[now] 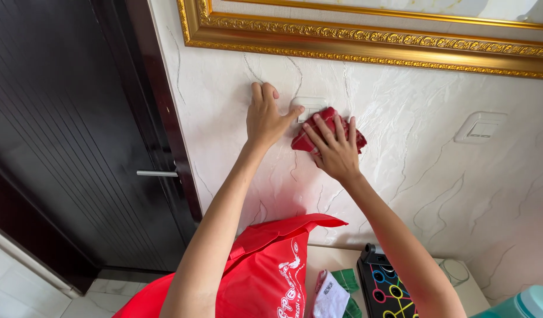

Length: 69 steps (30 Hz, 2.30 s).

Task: Cleaning a cabinet and wall switches using a spray bottle and cloth.

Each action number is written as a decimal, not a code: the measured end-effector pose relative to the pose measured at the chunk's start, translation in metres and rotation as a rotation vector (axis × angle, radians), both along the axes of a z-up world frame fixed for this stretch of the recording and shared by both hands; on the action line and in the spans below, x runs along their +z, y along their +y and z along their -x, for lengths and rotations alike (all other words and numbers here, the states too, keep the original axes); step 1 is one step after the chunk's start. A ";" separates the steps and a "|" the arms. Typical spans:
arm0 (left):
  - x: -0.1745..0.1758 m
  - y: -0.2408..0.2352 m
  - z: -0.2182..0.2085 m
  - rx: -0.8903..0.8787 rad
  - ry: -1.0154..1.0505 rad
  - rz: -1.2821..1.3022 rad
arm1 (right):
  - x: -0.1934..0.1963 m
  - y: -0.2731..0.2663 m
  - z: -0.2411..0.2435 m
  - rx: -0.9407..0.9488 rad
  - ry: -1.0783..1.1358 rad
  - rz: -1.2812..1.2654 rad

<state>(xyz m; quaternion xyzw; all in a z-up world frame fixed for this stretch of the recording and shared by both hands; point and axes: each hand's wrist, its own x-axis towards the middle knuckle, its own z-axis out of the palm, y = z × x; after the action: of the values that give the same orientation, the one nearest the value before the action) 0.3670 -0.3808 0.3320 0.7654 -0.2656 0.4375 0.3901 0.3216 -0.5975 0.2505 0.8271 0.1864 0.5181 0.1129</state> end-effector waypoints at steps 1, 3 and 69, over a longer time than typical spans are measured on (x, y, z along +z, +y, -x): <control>0.000 -0.003 0.000 0.054 -0.049 0.008 | 0.005 -0.003 0.003 0.003 0.021 0.016; 0.001 -0.006 0.001 0.084 -0.051 0.016 | 0.009 -0.005 0.001 0.005 0.020 -0.095; 0.012 -0.019 0.005 0.220 0.041 0.056 | 0.070 0.006 0.035 0.154 -0.053 -0.130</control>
<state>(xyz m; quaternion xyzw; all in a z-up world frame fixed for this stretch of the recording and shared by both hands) 0.3617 -0.3995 0.3436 0.7874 -0.1594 0.4695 0.3663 0.2867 -0.5915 0.3207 0.8018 0.2123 0.5581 0.0236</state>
